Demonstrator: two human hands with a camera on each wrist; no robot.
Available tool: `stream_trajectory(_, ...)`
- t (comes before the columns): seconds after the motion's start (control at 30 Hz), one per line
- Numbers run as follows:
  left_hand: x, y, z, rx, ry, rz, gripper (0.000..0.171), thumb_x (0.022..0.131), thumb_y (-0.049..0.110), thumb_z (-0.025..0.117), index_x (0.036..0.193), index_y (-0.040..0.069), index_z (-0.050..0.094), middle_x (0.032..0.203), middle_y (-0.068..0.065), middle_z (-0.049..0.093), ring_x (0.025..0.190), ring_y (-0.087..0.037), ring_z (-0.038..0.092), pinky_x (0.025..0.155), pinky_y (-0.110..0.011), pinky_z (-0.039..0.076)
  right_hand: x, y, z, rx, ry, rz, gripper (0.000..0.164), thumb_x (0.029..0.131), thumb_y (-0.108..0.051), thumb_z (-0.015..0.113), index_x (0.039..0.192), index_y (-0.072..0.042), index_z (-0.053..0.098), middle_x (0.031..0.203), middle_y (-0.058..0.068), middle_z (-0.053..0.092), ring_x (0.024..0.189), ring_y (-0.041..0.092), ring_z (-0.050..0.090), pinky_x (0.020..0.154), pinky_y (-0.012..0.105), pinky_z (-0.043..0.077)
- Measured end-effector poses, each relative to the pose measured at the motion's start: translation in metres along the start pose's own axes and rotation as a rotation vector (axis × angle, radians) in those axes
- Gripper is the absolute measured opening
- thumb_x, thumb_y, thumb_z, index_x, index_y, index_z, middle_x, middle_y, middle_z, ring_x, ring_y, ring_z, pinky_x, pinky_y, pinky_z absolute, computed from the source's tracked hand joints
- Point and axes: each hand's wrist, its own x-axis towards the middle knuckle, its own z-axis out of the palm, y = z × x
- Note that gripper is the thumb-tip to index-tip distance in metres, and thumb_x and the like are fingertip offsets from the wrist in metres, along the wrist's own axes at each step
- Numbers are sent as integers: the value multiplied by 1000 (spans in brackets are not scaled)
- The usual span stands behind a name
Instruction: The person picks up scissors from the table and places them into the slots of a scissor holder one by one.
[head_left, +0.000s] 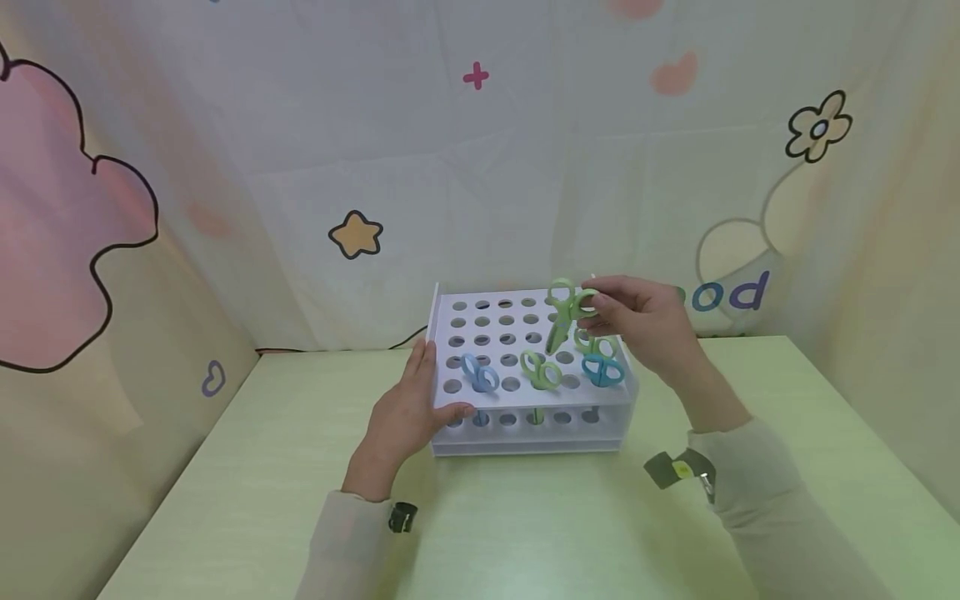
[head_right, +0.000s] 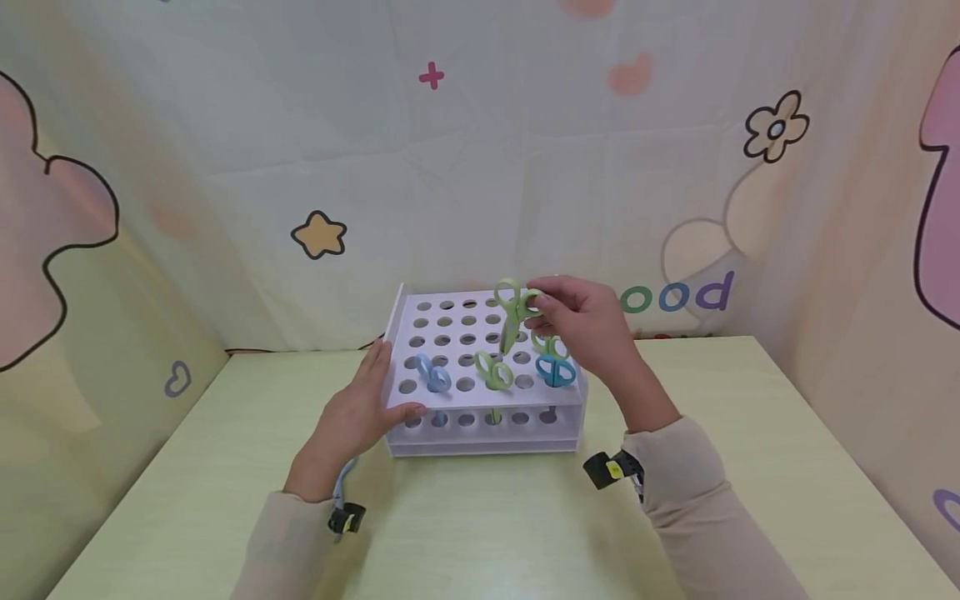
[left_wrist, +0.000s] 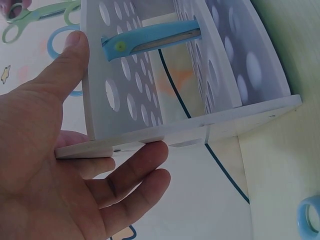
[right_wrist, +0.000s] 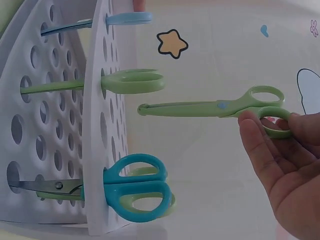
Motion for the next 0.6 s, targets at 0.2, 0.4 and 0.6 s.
stream_trajectory(0.2, -1, 0, 0, 2, 7, 5, 114, 83, 52, 79, 163, 8, 10, 169, -6, 3, 96, -26, 57, 63, -30, 40, 5, 6, 10, -70, -20, 21, 30, 103, -2, 57, 131, 7, 62, 116, 25, 68, 89, 24, 73, 78, 33, 56)
stream_trajectory(0.4, -2, -1, 0, -1, 11, 7, 114, 84, 50, 80, 163, 8, 10, 169, -6, 3, 96, -27, 58, 63, -31, 41, 7, 9, 18, -104, -48, 57, 31, 103, -1, 56, 132, 7, 61, 114, 24, 70, 89, 23, 74, 78, 32, 56)
stream_trajectory(0.6, -1, 0, 0, -3, 15, 16, 114, 83, 51, 80, 163, 7, 11, 169, -7, 4, 92, -26, 58, 62, -31, 40, 7, 12, 22, -99, -69, 84, 31, 104, -2, 55, 132, 7, 61, 115, 24, 69, 96, 31, 72, 79, 33, 56)
